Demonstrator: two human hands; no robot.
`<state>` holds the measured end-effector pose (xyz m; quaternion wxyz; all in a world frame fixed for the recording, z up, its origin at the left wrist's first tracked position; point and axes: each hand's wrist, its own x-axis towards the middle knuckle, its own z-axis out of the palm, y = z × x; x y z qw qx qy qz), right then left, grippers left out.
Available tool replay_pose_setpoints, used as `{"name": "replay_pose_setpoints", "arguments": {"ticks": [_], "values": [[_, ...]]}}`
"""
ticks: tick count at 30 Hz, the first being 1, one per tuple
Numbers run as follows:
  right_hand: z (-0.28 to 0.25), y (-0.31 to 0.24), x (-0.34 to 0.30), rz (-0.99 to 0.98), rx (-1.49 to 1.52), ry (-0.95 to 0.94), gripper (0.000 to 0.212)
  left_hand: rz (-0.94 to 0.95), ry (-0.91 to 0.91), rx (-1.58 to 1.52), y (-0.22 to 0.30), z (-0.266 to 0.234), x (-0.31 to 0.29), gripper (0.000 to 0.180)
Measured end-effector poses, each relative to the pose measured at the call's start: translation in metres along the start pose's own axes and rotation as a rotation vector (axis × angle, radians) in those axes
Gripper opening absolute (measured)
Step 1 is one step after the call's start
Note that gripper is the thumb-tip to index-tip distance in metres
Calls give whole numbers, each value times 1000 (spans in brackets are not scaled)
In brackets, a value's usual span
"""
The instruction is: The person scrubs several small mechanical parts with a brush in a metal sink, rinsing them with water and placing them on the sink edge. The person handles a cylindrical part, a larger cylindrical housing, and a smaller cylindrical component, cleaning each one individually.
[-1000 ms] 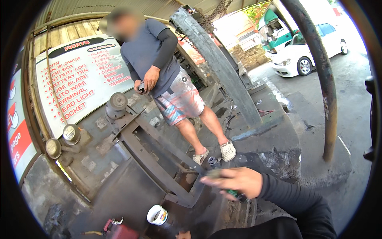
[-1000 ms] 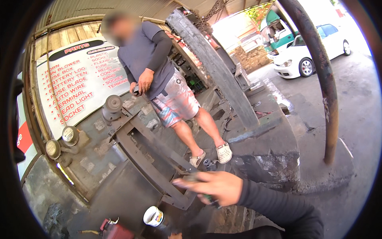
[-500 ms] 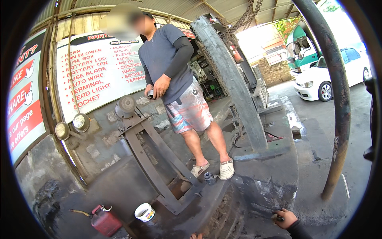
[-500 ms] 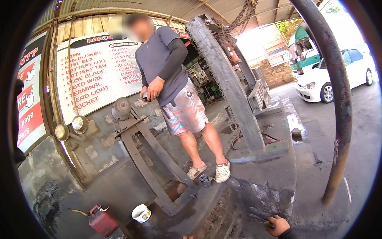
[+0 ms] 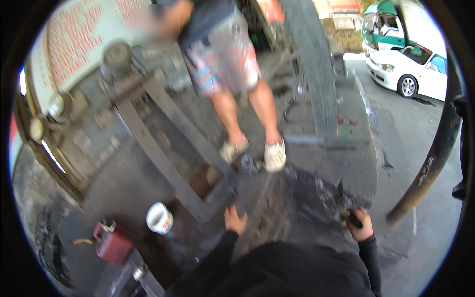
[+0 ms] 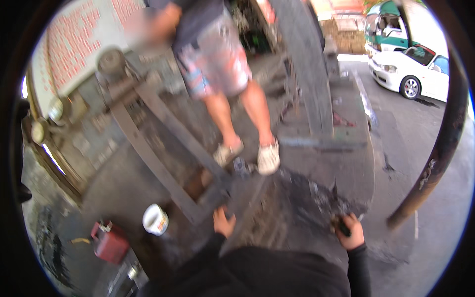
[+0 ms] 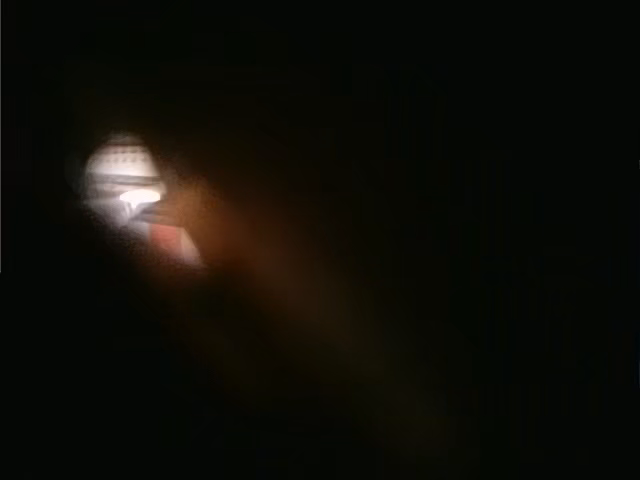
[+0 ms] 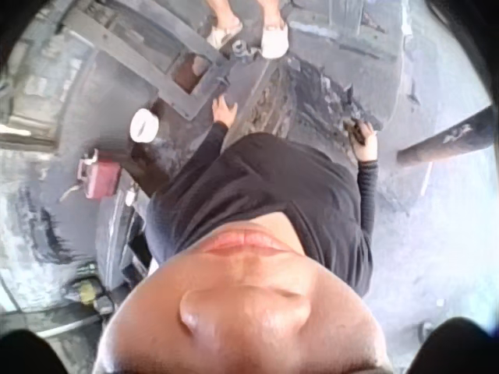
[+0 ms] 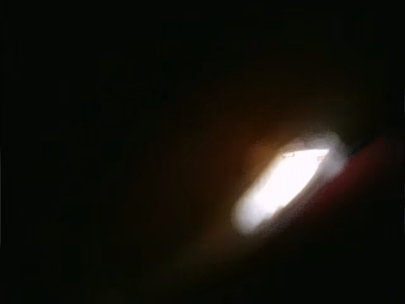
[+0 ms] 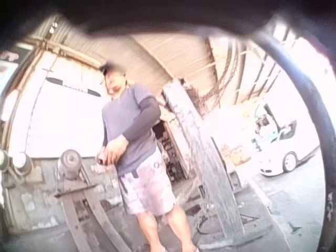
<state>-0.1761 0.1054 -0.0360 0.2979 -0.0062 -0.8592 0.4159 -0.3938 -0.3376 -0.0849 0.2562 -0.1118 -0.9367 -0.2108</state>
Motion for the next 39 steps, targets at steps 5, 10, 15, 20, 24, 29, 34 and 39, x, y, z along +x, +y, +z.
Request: {"name": "replay_pose_setpoints", "arguments": {"ticks": [5,10,15,20,24,29,34,39], "values": [[3,8,33,153,-92,34,35,-157,22,-269,-33,66,43,70],[10,36,32,274,-140,67,31,-297,-190,-329,-30,90,62,80],[29,13,60,320,-206,4,33,-142,-308,-235,-30,114,113,84],[36,12,81,199,-367,-3,27,-204,-375,-277,-23,128,192,82],[42,27,79,46,-360,85,23,-59,-536,-66,-40,126,210,72],[41,-3,61,204,-396,229,18,-210,-527,-35,-34,124,205,80],[45,5,54,238,-322,308,23,-63,-573,-105,-54,135,221,65],[47,0,62,255,-285,320,24,154,-565,86,-43,133,233,66]]}}
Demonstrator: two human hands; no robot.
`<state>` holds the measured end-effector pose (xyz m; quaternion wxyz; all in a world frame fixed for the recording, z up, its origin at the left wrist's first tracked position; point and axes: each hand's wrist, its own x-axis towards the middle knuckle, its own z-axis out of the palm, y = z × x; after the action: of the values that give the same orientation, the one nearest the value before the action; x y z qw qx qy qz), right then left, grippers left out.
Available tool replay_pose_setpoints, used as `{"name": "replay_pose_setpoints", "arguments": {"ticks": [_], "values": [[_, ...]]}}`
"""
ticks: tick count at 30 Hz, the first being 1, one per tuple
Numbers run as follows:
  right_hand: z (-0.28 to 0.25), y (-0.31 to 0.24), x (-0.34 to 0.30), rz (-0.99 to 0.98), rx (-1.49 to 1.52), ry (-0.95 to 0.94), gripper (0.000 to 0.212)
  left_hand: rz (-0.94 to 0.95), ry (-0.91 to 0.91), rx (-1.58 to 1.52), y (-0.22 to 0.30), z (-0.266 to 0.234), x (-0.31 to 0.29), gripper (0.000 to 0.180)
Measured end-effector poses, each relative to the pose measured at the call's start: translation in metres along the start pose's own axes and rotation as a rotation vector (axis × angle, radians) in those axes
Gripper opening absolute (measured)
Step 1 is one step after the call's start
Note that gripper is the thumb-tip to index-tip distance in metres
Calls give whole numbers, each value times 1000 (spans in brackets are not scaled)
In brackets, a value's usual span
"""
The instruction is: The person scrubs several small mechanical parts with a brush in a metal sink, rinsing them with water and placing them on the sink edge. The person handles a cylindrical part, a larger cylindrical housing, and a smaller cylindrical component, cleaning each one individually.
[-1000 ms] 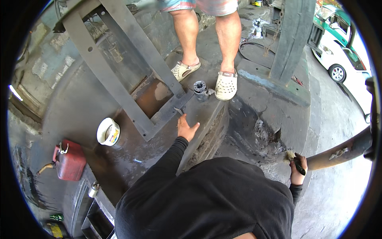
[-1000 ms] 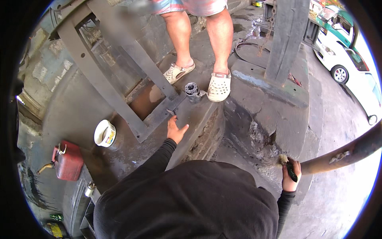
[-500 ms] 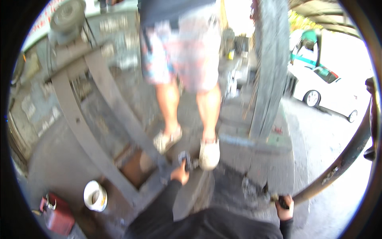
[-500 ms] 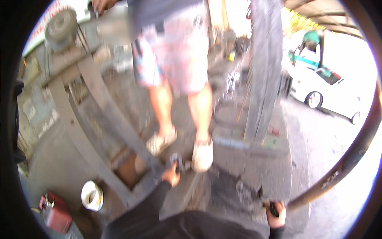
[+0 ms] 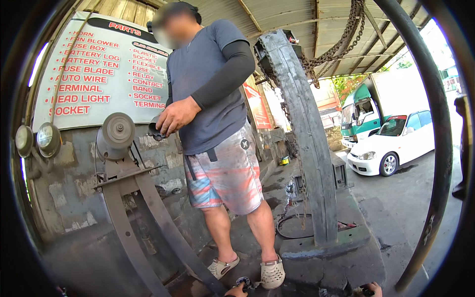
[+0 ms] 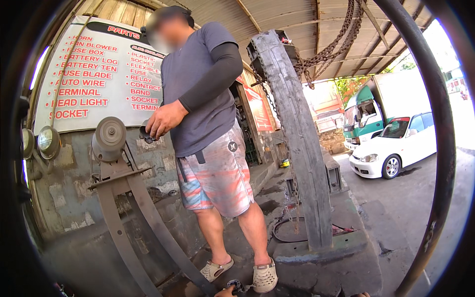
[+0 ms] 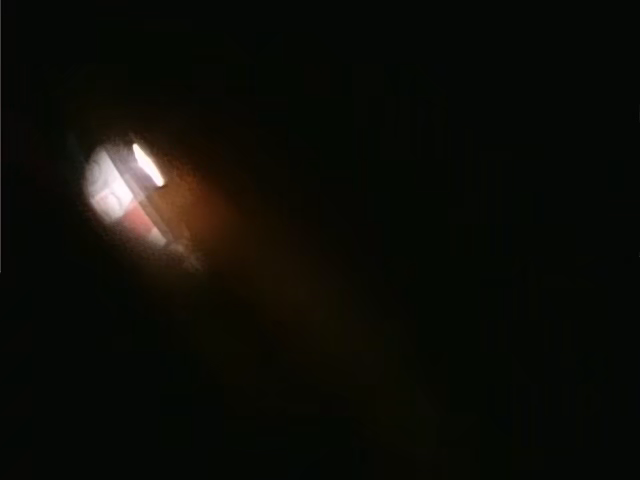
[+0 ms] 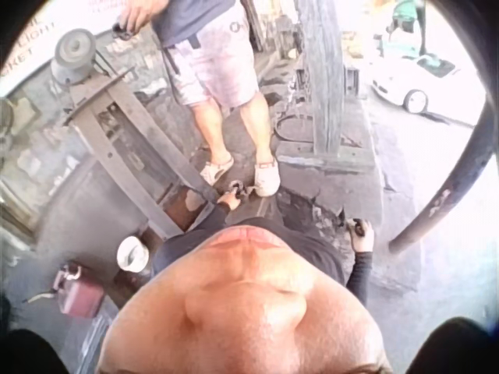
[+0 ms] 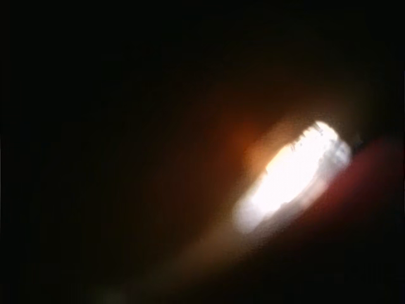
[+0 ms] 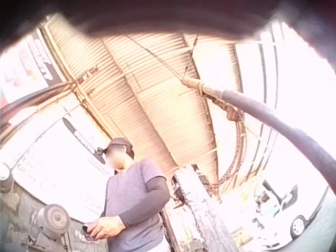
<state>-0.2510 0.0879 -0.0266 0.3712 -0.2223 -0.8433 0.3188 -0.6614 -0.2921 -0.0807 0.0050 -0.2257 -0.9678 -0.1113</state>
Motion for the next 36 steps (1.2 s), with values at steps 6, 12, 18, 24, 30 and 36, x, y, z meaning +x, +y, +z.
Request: {"name": "replay_pose_setpoints", "arguments": {"ticks": [6,12,18,24,30,36], "values": [[7,1,1,15,-16,10,24,-118,218,-312,14,5,-12,70],[10,5,0,39,20,4,22,-259,539,-332,-17,66,-2,83],[5,8,-1,35,-58,16,20,-22,410,-751,-1,50,3,83],[-14,-15,-11,59,-31,99,19,3,459,-662,-24,76,22,82],[-33,-18,-20,52,-91,139,20,-24,371,-1059,-33,102,48,78],[-45,-25,-14,73,-87,136,21,-63,487,-1116,-11,92,26,72]]}}
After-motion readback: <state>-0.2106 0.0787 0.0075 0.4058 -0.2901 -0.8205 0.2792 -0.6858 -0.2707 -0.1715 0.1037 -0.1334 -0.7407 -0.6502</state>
